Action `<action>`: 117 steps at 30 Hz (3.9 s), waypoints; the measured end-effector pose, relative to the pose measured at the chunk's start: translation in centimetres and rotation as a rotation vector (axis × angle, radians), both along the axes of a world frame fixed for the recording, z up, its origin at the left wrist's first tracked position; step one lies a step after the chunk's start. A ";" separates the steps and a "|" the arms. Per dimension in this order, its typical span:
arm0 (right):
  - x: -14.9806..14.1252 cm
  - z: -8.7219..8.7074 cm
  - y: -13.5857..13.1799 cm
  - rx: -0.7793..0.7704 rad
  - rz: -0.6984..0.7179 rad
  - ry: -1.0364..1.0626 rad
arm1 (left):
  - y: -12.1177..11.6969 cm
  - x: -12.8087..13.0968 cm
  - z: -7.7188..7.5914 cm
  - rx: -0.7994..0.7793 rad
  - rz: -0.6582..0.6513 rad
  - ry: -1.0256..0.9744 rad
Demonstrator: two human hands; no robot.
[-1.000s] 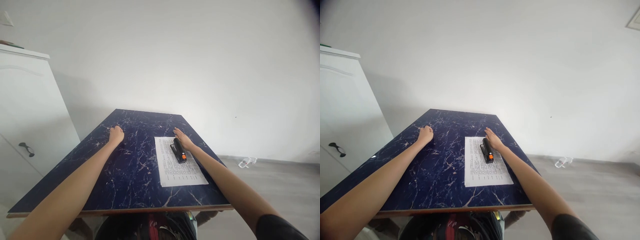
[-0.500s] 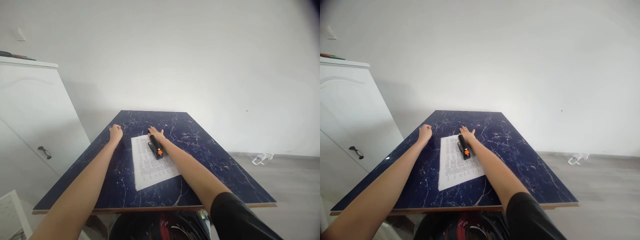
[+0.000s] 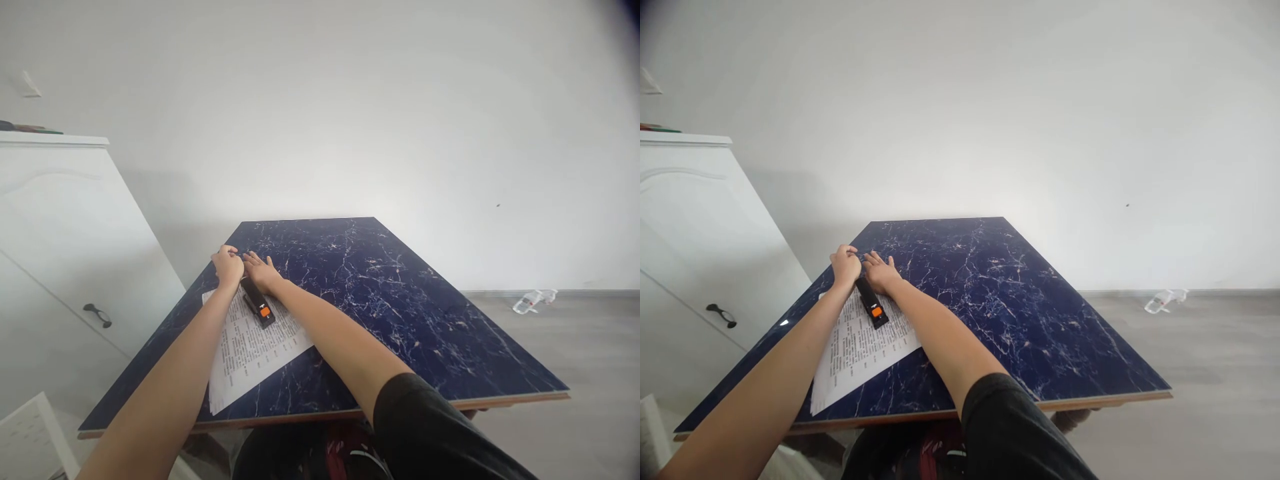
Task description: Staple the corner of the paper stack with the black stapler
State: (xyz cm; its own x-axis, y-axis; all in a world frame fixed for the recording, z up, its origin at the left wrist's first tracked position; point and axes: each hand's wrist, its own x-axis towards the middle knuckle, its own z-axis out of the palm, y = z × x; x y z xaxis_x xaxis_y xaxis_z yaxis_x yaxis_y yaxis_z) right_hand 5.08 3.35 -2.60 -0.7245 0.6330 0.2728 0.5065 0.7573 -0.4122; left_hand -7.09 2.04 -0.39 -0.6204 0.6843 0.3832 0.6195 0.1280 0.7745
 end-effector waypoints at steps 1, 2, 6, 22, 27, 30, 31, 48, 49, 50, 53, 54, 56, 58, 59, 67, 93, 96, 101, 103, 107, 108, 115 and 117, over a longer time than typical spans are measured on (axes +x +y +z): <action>0.5 -0.1 -0.1 0.033 0.053 0.018 | -0.1 0.0 0.1 0.013 0.004 0.008; 1.0 -0.2 -0.2 0.056 0.113 0.020 | -0.1 0.1 0.2 0.031 0.009 0.017; 3.6 -0.7 -0.3 0.095 0.271 -0.018 | -0.3 0.4 0.6 0.100 -0.019 0.074; 20.0 -0.1 0.1 0.102 -0.020 -0.031 | -3.8 6.0 1.6 -0.280 -1.269 0.498; 19.9 1.2 -2.0 0.185 -0.382 0.184 | -4.2 6.2 1.4 -0.370 -1.316 0.579; 21.0 2.7 -4.8 0.087 -0.516 0.175 | -3.9 6.1 1.3 -0.384 -1.335 0.587; 21.5 3.2 -5.9 0.035 -0.510 0.155 | -3.9 6.1 1.3 -0.390 -1.339 0.585; 22.6 2.7 -7.8 -0.037 -0.348 0.223 | -4.0 6.2 1.2 -0.449 -1.230 0.557; 22.6 2.6 -7.4 -0.047 -0.319 0.234 | -4.0 6.2 1.2 -0.450 -1.227 0.558; 22.6 2.5 -7.1 -0.063 -0.292 0.238 | -4.0 6.3 1.2 -0.447 -1.225 0.561; 22.8 2.2 -6.2 -0.158 -0.214 0.262 | -3.8 6.4 1.2 -0.422 -1.217 0.575; 23.0 2.1 -6.0 -0.210 -0.187 0.302 | -3.7 6.4 1.2 -0.410 -1.215 0.577; 23.4 2.0 -5.7 -0.351 -0.141 0.443 | -3.6 6.4 1.1 -0.392 -1.214 0.576; 23.8 1.8 -5.6 -0.521 -0.115 0.598 | -3.5 6.4 1.0 -0.397 -1.217 0.579; 23.9 1.7 -5.6 -0.599 -0.114 0.656 | -3.4 6.4 1.0 -0.407 -1.219 0.584; 23.4 1.4 -5.9 -0.904 -0.141 0.893 | -3.3 6.1 0.8 -0.445 -1.248 0.598; 22.1 2.5 -8.8 0.849 0.013 0.095 | -3.1 9.2 1.2 -0.323 -0.900 -1.269; 22.1 2.4 -9.0 0.890 0.029 0.039 | -2.9 8.9 1.0 -0.322 -0.904 -1.240; 21.8 2.4 -9.1 0.769 -0.104 0.176 | -2.3 8.4 0.4 -0.324 -0.938 -0.928; 21.8 2.3 -9.1 0.620 -0.228 0.302 | -2.0 7.9 0.3 -0.281 -0.866 -0.817; 22.0 2.0 -9.0 0.101 -0.478 0.476 | -1.8 5.6 0.8 -0.174 -0.626 -0.591; 22.1 1.9 -9.0 -0.012 -0.501 0.477 | -1.8 4.7 1.1 -0.163 -0.569 -0.481; 22.5 0.9 -8.5 -0.178 -0.512 0.477 | -1.4 0.5 1.5 -0.261 -0.323 0.424; 22.6 0.7 -8.1 -0.177 -0.505 0.454 | -1.3 0.7 1.4 -0.228 -0.351 0.346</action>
